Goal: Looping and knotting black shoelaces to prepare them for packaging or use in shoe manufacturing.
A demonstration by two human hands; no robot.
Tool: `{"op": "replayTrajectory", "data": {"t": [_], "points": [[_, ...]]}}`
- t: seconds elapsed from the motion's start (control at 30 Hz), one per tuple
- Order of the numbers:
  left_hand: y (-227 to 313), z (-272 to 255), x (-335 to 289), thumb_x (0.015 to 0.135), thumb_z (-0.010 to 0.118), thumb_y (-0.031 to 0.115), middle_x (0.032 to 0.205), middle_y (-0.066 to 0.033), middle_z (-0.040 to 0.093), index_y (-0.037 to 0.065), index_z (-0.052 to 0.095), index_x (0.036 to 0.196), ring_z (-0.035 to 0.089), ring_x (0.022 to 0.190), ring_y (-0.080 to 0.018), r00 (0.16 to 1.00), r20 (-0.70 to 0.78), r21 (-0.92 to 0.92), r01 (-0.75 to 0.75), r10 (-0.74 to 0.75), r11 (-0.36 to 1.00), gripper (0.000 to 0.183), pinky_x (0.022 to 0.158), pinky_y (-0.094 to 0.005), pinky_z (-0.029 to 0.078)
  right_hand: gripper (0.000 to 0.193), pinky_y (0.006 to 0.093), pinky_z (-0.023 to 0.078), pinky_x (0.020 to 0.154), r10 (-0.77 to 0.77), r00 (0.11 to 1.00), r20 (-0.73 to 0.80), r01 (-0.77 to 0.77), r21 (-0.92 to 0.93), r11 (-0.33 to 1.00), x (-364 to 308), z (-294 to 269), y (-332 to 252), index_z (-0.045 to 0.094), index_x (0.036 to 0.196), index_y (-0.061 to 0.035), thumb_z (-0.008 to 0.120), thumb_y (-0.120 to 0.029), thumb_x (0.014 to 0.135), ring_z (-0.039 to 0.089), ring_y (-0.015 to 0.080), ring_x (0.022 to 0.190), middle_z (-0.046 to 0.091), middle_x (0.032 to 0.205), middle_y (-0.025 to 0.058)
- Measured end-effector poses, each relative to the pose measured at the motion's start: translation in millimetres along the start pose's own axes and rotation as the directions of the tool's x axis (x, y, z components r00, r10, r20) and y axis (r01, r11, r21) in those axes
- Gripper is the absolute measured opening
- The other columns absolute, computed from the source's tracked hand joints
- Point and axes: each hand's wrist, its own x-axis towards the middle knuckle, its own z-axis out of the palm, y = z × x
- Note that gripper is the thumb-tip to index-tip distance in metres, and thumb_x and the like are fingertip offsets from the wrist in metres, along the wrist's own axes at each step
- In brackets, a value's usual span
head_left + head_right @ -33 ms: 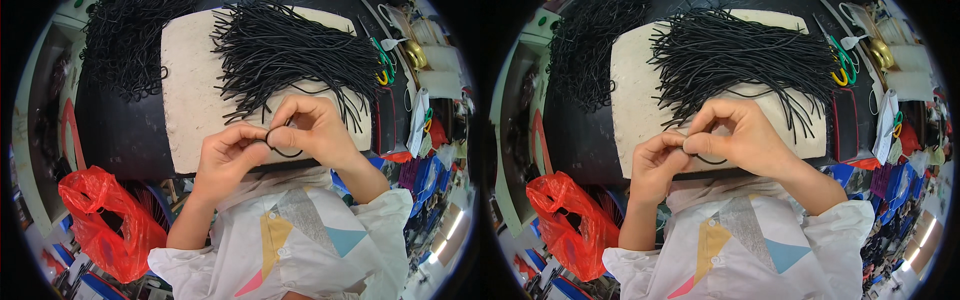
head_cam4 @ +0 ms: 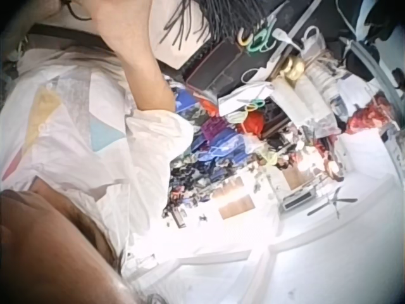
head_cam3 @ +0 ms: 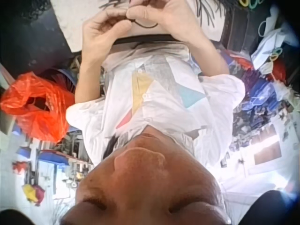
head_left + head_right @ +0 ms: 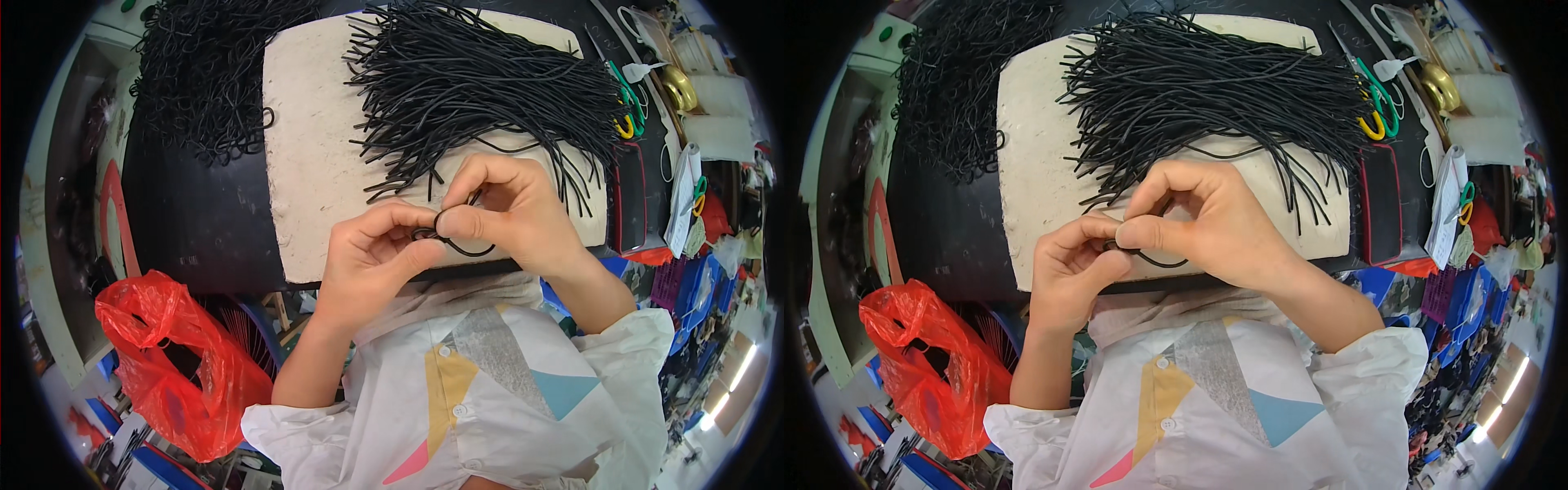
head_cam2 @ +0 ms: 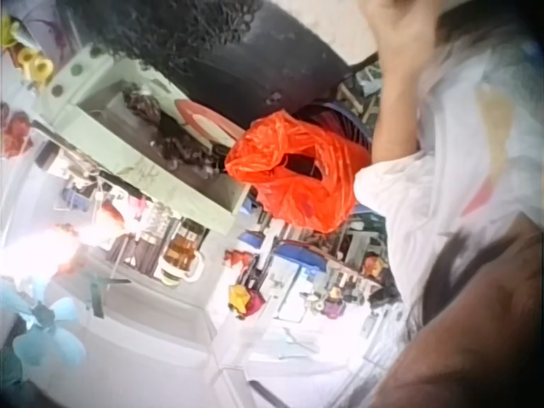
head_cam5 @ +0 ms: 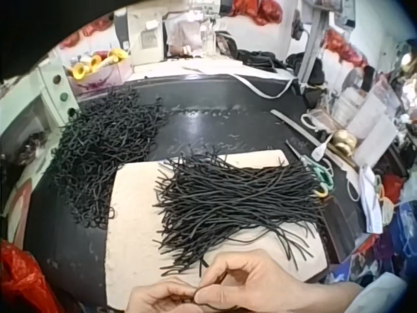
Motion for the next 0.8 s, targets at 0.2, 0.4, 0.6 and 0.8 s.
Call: {"op": "replayTrajectory", "data": {"t": [0.2, 0.4, 0.6, 0.8], "points": [[10, 7, -1, 0.077, 0.060, -0.005, 0.083, -0.0097, 0.062, -0.007, 0.059, 0.090, 0.059, 0.072, -0.0108, 0.983, -0.152, 0.193, -0.072, 0.102, 0.978, 0.013, 0.063, -0.0199, 0.050, 0.013, 0.0214, 0.044, 0.062, -0.070, 0.988, -0.137, 0.056, -0.104, 0.993, -4, 13, -2, 0.061, 0.089, 0.0027, 0.058, -0.008, 0.082, 0.054, 0.0077, 0.070, 0.059, 0.075, 0.0029], [21, 5, -5, 0.073, 0.063, -0.008, 0.079, -0.0094, 0.062, -0.007, 0.060, 0.087, 0.059, 0.069, -0.0107, 0.995, -0.080, 0.312, -0.024, 0.051, 0.950, 0.015, 0.063, -0.0203, 0.049, 0.013, 0.0253, 0.045, 0.057, -0.049, 0.997, 0.055, 0.068, -0.452, 0.889, -7, 4, -8, 0.061, 0.089, 0.0021, 0.056, -0.004, 0.079, 0.057, 0.0152, 0.063, 0.059, 0.070, 0.0073], [19, 0, -4, 0.074, 0.065, -0.003, 0.079, -0.0077, 0.062, -0.006, 0.060, 0.086, 0.060, 0.072, -0.0099, 0.995, -0.102, 0.345, 0.033, 0.002, 0.938, 0.013, 0.062, -0.0187, 0.049, 0.009, 0.0278, 0.045, 0.053, -0.242, 0.970, -0.001, 0.186, -0.639, 0.747, -10, 5, -6, 0.060, 0.082, 0.0017, 0.058, -0.003, 0.074, 0.058, 0.0214, 0.059, 0.058, 0.069, 0.0111], [13, -7, -3, 0.081, 0.059, 0.003, 0.083, -0.0118, 0.063, -0.005, 0.059, 0.095, 0.061, 0.069, -0.0125, 0.980, -0.193, -0.014, 0.051, -0.053, 0.999, 0.016, 0.065, -0.0219, 0.053, 0.007, 0.0275, 0.045, 0.054, -0.253, 0.967, -0.017, 0.185, -0.634, 0.751, -13, 4, 0, 0.059, 0.080, 0.0014, 0.058, -0.003, 0.074, 0.058, 0.0207, 0.059, 0.058, 0.068, 0.0104]]}}
